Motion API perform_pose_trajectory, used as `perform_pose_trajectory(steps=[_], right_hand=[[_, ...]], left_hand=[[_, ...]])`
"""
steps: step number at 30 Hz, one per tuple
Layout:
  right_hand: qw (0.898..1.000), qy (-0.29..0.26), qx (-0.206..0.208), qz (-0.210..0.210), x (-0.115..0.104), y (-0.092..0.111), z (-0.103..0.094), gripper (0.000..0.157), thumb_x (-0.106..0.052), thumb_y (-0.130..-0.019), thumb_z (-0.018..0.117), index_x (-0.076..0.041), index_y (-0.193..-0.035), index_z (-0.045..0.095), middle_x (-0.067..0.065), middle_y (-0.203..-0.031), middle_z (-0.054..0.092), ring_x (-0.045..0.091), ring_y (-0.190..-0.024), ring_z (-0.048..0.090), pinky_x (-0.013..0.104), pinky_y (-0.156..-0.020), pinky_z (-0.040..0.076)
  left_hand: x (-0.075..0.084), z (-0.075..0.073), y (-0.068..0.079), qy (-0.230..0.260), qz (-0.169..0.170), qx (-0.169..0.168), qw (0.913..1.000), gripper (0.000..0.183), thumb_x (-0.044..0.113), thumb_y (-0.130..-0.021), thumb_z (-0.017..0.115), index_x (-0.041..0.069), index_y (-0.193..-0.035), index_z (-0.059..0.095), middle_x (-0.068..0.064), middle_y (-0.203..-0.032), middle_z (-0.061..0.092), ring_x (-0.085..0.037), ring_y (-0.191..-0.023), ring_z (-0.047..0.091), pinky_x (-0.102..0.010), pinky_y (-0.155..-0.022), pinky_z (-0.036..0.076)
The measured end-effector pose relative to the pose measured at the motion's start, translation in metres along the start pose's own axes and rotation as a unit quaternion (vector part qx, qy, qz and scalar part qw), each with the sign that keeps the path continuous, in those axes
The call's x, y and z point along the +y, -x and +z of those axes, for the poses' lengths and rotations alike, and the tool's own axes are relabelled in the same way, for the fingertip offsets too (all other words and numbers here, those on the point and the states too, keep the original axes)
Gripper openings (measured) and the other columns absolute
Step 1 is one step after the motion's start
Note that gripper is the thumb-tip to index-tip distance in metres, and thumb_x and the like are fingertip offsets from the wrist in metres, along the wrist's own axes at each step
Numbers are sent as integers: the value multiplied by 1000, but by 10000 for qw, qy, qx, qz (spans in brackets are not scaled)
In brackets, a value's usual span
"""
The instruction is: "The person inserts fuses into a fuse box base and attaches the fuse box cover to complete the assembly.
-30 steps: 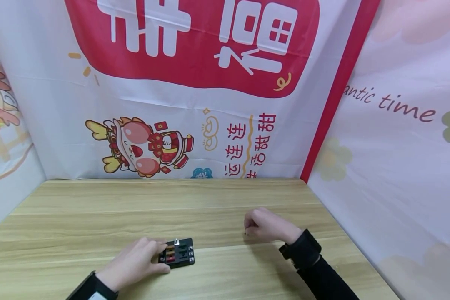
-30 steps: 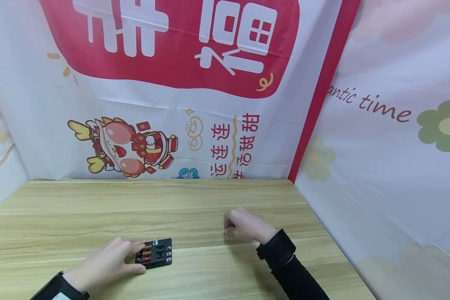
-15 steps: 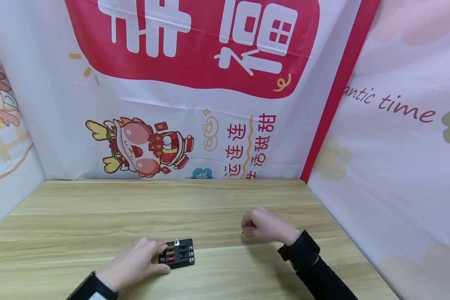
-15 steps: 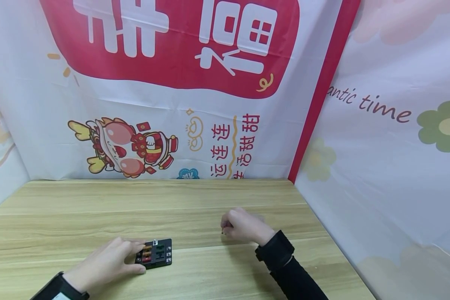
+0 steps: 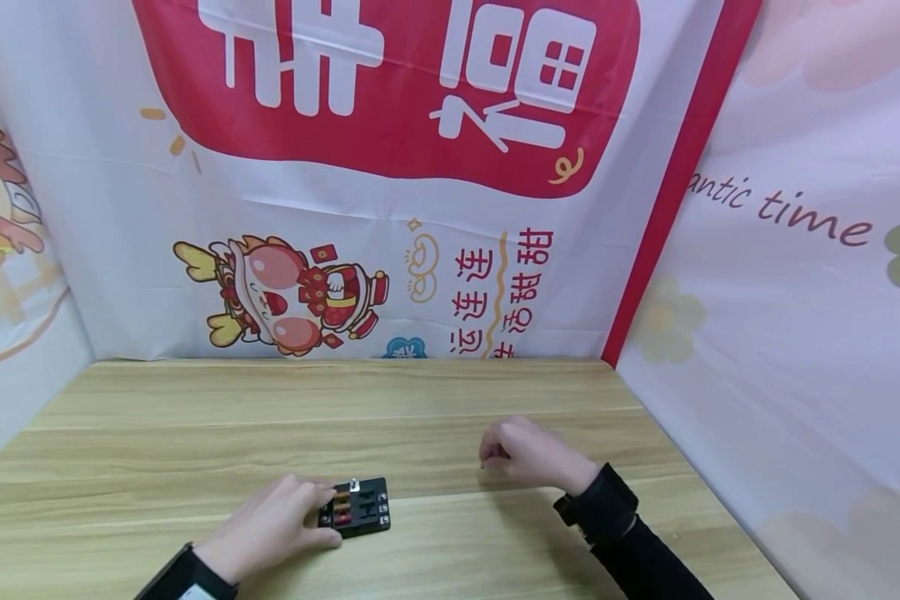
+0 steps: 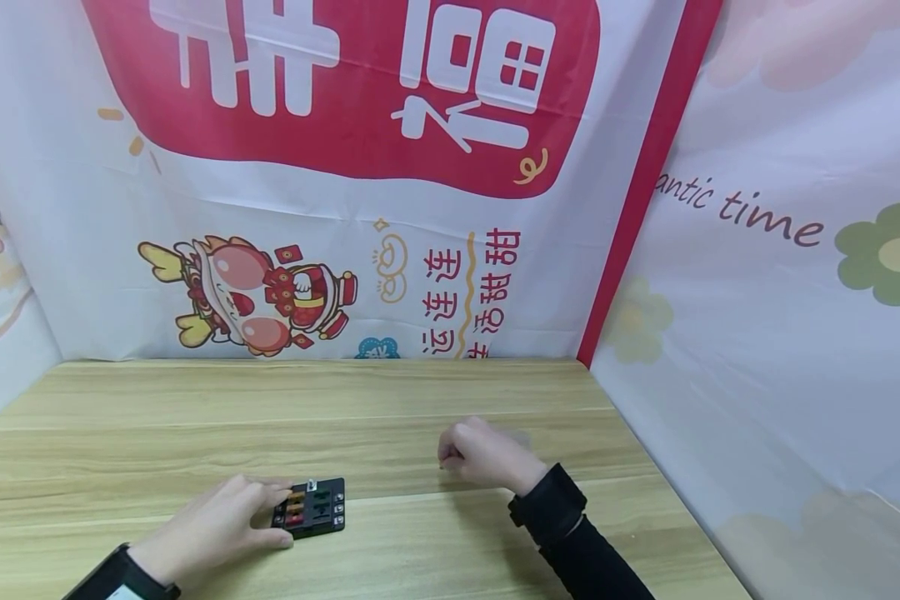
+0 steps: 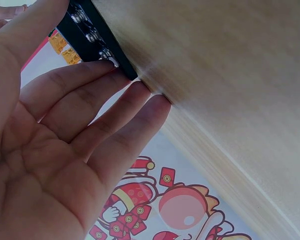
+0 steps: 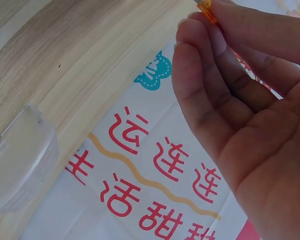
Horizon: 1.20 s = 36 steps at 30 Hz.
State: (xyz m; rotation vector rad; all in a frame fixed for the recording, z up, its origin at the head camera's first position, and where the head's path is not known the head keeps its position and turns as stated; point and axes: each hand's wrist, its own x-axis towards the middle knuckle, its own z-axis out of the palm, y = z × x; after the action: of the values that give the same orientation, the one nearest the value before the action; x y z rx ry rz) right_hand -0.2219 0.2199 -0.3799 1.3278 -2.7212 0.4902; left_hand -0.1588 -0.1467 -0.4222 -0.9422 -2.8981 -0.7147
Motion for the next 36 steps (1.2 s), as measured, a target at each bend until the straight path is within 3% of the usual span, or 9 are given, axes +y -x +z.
perform_pose_trajectory(steps=[16,23,29,36], right_hand=[[9997,71,135,-211,-14,-5,9,8,-5,-85,77,-10,-84,72,-6,-81,64,2,-74,58,19,-68,47],[9996,-83,65,-268,-22,-9,11,6,-3,-86,76,-8,-86,73,-3,-83,66,3,-75,59,16,-68,47],[9995,-35,98,-294,-27,-9,17,6,-3,-85,76,-8,-88,74,-3,-82,65,1,-75,58,15,-66,46],[9984,221,255,-461,-31,-11,19,6,-3,-86,75,-8,-88,74,-4,-82,64,0,-73,57,14,-65,45]], left_hand=[[2,1,2,124,-104,-89,9998,46,39,-77,82,5,-107,74,-1,-91,72,-3,-62,48,-26,-56,40],[2,1,4,-42,-18,40,10000,46,39,-77,82,4,-106,74,-12,-102,72,-3,-66,51,-27,-59,43],[1,1,4,-79,-50,-46,9999,50,43,-77,81,3,-108,74,-12,-102,72,-4,-68,51,-28,-60,43],[4,2,1,-140,80,110,9998,44,38,-77,82,4,-105,75,-10,-101,73,-3,-70,54,-30,-62,47]])
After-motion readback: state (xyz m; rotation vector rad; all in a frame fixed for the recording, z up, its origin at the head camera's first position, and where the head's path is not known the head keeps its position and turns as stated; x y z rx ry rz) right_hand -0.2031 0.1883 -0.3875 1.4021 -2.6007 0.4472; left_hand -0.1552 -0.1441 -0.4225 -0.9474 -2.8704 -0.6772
